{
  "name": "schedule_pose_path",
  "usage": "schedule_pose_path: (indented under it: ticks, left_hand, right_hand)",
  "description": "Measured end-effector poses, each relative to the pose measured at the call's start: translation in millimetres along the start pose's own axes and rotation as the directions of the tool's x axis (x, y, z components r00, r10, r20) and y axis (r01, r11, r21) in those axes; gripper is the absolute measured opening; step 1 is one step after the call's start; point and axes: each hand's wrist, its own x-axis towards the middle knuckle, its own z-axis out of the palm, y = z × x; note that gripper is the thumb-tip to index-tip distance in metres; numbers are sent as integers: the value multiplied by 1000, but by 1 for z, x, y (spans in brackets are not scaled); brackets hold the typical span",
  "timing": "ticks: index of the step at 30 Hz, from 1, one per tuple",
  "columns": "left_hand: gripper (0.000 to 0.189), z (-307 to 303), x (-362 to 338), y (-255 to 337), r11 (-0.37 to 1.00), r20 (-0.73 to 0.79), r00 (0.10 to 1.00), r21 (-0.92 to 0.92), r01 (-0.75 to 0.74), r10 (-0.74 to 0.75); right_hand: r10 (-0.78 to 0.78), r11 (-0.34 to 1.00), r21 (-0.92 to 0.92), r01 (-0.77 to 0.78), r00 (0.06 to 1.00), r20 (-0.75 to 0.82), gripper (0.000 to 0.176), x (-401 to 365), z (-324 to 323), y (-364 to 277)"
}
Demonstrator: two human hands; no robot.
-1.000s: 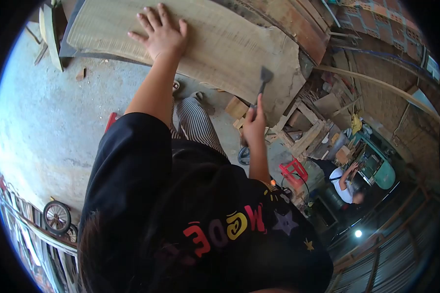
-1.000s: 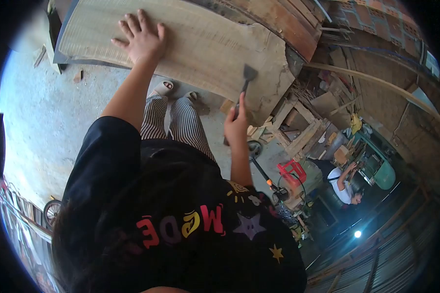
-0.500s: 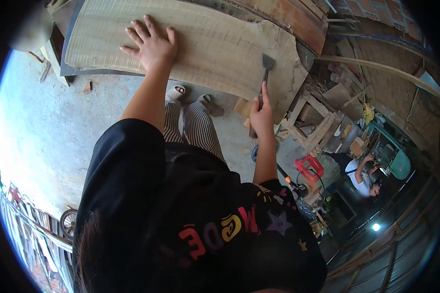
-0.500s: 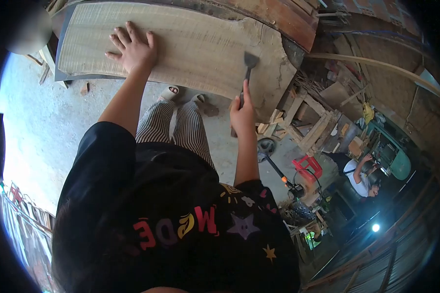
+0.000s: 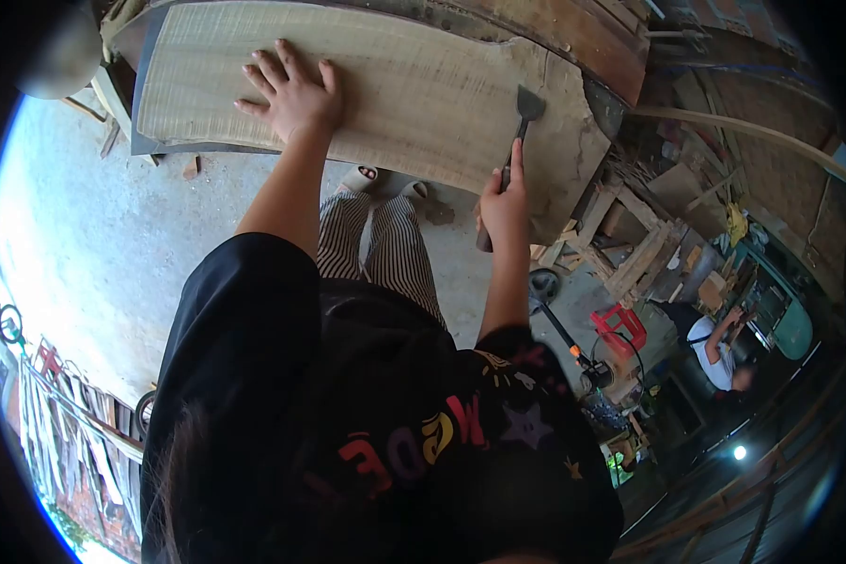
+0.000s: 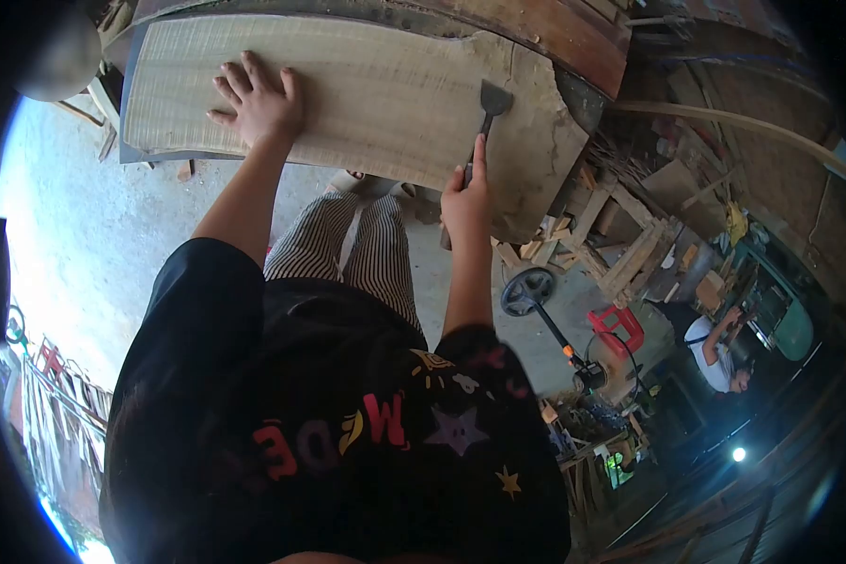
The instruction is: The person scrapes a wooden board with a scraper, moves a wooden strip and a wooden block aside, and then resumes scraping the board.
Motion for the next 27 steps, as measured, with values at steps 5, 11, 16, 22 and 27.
schedule_pose_path:
  ticks: [5,11,16,22,27]
  left_hand:
    - [73,0,1,-1,1000,0,1000,-15,-13,13]
    - [74,-5,2,3,998,43,999,68,16,-19]
    - [74,-3,-3,-1,999,23,1000,30,-10,9]
    - [76,-5,1,0,999,53,998,48,-23,20]
    - [75,-8,8,3,998,71,997,56,-20,16]
  right_hand:
    - [-87,995,-47,85,995,-57,57,12,6,34]
    - [-293,954,-125,273,938,-183,56,-1,21,48]
    - [-257,966,-74,247,947,-191,58,15,17,40]
    - [-265,963,-98,253,954,-140,56,-19,22,69]
    - [279,952,91,-291,952,123,57,17,-15,0]
